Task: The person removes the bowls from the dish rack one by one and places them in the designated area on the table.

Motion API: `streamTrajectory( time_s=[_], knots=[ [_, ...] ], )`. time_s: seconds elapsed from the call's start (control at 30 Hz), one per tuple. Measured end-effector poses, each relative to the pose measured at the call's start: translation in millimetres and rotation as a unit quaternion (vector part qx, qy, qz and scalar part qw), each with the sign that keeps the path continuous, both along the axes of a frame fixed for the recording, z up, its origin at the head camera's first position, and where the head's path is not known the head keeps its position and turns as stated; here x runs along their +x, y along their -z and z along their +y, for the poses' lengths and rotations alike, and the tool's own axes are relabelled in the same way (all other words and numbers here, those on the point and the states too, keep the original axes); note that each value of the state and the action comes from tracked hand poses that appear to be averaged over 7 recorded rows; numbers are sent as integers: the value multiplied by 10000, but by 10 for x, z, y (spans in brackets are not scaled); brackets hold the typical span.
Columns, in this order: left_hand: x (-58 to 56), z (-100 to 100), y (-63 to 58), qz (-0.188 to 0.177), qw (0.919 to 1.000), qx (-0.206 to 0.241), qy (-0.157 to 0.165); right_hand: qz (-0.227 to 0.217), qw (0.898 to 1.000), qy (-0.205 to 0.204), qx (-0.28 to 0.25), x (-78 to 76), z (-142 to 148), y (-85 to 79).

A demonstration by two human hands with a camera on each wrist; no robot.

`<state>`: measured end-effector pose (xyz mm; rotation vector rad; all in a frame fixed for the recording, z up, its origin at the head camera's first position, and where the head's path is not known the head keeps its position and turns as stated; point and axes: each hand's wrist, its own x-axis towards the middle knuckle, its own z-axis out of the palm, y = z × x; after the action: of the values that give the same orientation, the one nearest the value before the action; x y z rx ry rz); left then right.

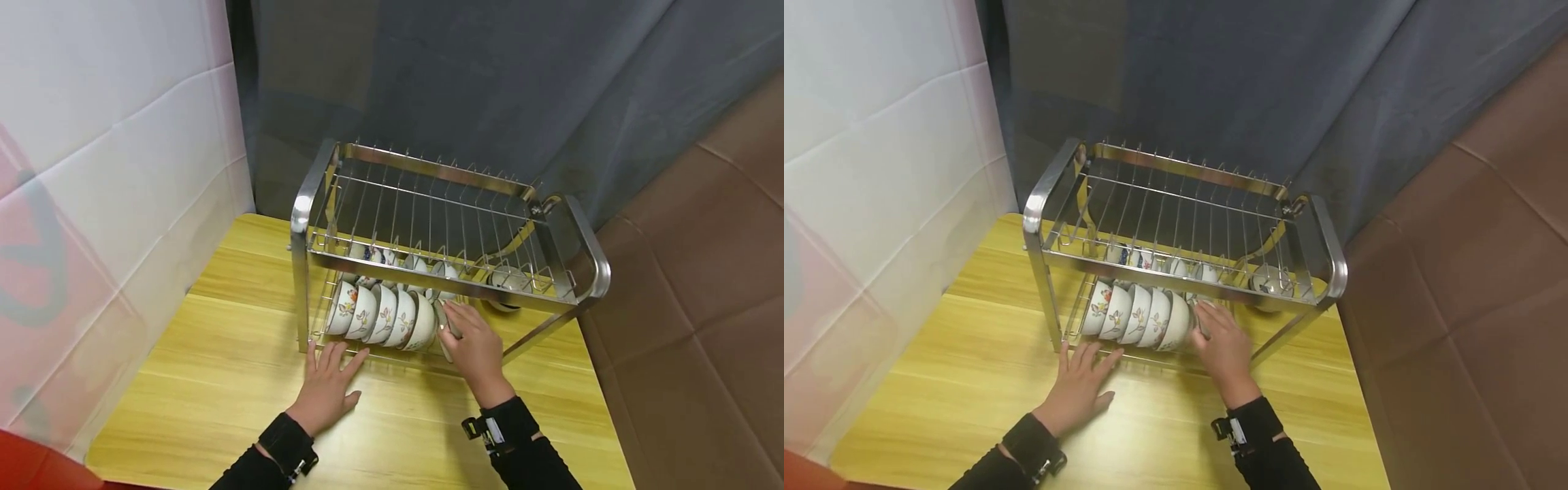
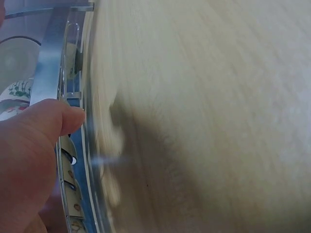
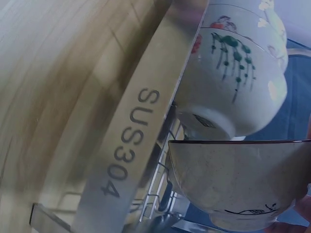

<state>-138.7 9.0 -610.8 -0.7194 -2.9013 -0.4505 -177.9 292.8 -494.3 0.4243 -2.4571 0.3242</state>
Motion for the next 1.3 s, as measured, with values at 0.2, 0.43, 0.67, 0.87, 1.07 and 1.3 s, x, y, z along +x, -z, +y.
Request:
streamTrajectory(
  time_s=[0.2, 0.43, 0.67, 0.87, 1.07, 1.3],
  knots=[
    [2, -5, 24, 99, 9999, 95, 8, 179, 9998, -75, 34, 52, 61, -49],
    [-2, -14, 70, 192, 9997, 167, 43, 239, 9997, 24, 24, 180, 124, -56],
    [14, -32, 33, 110, 9999, -92, -30, 194, 9998, 7, -47, 309, 155, -101],
    [17, -15, 31, 128, 9998, -127, 16, 163, 9997, 21, -188, 486, 225, -101],
    [8, -8, 28, 134, 9998, -145, -31, 350, 9988, -58, -329, 646, 275, -57],
    [20, 11, -26, 66, 10000, -28, -28, 301, 9983, 137, -486, 858, 343, -33]
  ],
)
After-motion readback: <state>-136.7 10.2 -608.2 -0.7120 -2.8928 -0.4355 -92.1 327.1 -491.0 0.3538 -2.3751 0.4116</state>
